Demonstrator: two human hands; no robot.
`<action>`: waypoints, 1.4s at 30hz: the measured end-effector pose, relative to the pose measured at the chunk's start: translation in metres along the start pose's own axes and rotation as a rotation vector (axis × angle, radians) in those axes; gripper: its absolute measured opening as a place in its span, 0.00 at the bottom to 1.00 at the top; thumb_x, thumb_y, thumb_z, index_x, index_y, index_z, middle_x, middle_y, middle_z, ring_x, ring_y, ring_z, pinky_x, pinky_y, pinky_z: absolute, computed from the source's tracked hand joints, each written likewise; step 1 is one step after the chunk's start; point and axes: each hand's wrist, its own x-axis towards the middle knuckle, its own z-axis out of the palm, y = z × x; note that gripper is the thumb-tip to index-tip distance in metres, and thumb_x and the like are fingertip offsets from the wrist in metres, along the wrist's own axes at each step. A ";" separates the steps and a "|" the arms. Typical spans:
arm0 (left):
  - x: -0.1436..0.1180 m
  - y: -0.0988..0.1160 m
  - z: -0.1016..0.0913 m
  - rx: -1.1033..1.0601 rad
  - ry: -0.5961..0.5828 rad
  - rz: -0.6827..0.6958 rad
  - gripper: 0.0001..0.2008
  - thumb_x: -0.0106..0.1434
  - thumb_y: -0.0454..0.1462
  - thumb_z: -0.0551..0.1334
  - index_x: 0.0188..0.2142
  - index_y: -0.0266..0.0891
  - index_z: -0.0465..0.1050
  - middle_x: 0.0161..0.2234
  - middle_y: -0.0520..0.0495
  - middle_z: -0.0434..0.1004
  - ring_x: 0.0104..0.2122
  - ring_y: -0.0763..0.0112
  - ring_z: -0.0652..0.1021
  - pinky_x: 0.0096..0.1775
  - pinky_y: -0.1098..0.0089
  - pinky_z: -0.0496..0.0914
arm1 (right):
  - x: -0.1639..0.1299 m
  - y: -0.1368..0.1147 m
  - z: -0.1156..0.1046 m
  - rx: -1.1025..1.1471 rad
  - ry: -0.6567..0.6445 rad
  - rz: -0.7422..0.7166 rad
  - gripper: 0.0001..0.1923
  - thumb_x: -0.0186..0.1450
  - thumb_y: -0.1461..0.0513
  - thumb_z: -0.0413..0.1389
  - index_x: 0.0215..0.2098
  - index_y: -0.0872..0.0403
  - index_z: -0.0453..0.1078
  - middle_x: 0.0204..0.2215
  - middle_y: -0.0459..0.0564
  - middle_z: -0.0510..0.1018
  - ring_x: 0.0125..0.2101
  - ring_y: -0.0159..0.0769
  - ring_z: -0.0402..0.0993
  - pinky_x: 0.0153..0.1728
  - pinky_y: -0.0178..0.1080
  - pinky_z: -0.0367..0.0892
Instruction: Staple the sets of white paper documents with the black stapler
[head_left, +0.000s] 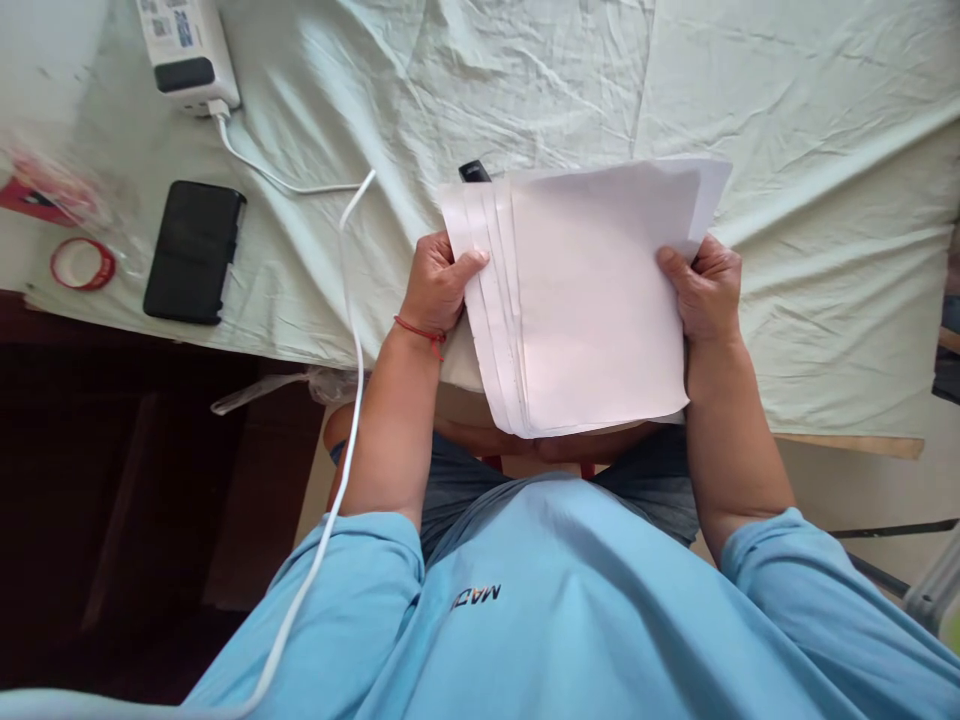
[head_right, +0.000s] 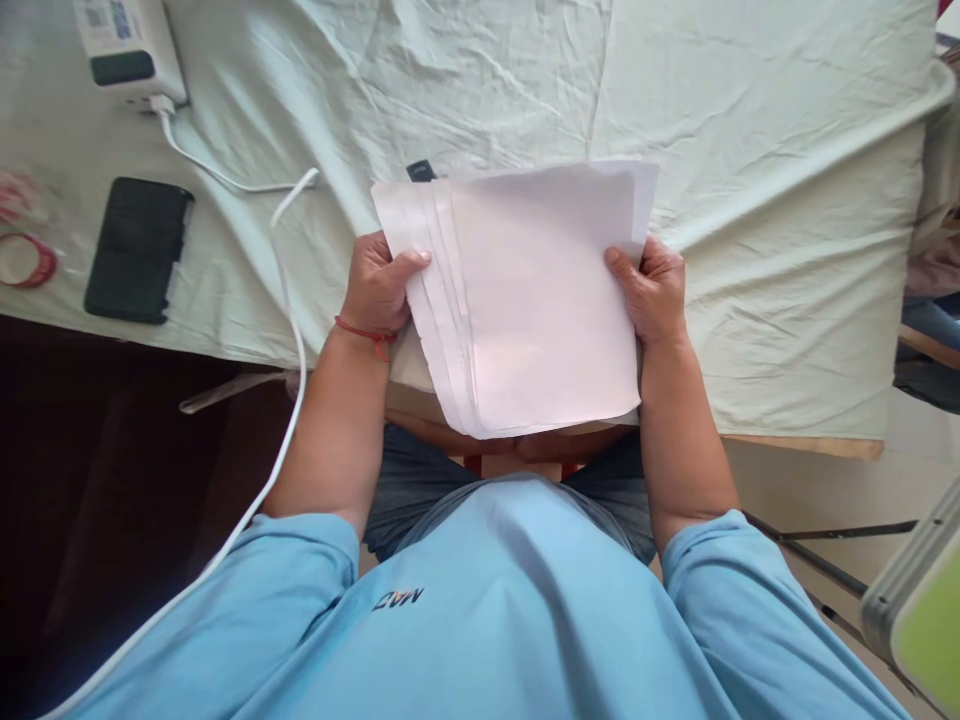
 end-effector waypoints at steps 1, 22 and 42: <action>-0.001 0.001 0.001 0.008 0.007 0.005 0.28 0.57 0.60 0.78 0.41 0.40 0.84 0.38 0.45 0.86 0.48 0.49 0.89 0.53 0.49 0.86 | 0.000 0.000 0.000 0.000 0.009 -0.003 0.25 0.57 0.36 0.76 0.38 0.41 0.83 0.35 0.47 0.87 0.37 0.46 0.84 0.37 0.50 0.82; -0.005 0.013 0.008 0.122 0.035 0.026 0.25 0.60 0.57 0.80 0.44 0.41 0.87 0.45 0.44 0.91 0.46 0.54 0.90 0.51 0.53 0.88 | -0.003 0.003 0.000 -0.041 -0.015 -0.021 0.22 0.61 0.41 0.75 0.36 0.46 0.79 0.31 0.46 0.78 0.38 0.45 0.79 0.36 0.46 0.76; -0.003 0.013 0.006 0.102 0.016 -0.009 0.30 0.56 0.59 0.81 0.46 0.39 0.86 0.46 0.40 0.89 0.47 0.52 0.89 0.56 0.46 0.86 | 0.001 0.008 -0.010 -0.055 0.060 -0.056 0.26 0.55 0.39 0.79 0.28 0.44 0.75 0.23 0.43 0.73 0.30 0.42 0.74 0.29 0.47 0.74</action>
